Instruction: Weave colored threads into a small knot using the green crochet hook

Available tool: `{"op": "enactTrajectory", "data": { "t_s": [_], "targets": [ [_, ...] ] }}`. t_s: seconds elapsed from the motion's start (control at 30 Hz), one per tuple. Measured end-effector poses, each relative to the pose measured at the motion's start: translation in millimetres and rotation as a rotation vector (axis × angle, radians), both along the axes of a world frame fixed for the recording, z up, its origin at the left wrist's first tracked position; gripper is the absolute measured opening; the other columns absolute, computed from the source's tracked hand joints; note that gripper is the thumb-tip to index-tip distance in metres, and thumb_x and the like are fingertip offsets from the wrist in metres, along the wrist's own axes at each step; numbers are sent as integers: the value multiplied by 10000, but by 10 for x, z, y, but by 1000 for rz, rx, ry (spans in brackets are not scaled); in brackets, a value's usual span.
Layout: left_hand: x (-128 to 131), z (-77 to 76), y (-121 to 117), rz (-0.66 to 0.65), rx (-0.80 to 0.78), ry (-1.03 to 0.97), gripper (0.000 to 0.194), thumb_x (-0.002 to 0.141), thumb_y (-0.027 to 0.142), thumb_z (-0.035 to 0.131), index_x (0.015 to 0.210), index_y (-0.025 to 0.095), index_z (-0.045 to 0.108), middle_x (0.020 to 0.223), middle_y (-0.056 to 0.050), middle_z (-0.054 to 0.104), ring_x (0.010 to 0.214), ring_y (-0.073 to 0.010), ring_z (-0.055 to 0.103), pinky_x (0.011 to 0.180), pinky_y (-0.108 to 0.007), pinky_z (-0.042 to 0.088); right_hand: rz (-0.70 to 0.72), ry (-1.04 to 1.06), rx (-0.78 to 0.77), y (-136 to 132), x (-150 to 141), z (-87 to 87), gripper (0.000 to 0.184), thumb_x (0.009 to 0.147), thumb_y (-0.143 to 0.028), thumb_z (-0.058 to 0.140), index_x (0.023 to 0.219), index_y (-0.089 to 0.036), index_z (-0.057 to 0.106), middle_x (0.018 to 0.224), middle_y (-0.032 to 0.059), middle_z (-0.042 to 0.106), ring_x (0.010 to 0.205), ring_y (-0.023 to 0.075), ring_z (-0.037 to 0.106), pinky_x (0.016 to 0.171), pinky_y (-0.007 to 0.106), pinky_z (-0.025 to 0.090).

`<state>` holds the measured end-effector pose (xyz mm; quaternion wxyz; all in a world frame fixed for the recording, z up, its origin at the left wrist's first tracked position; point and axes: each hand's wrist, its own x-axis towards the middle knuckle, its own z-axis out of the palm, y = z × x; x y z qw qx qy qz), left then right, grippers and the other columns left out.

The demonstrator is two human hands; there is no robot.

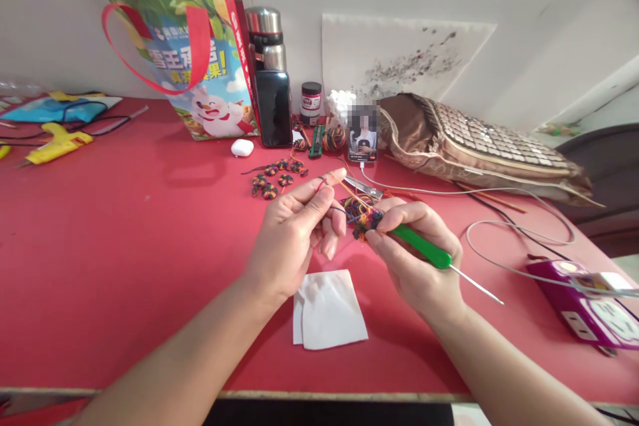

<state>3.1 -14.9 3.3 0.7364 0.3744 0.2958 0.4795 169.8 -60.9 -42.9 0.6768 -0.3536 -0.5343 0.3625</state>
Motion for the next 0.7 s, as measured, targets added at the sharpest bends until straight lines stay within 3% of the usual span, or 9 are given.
{"op": "enactTrajectory", "data": {
  "t_s": [0.7],
  "targets": [
    [13,2,40,-3,-85,-75,231,1075,217,645,1139,89,826,550,12,668,347,-13,437,411,-114,340,-24,-19,12,-14,-16,33,208,903,-52,787,946,-252,753,969,11,720,892,155,694,799,291,584]
  ]
}}
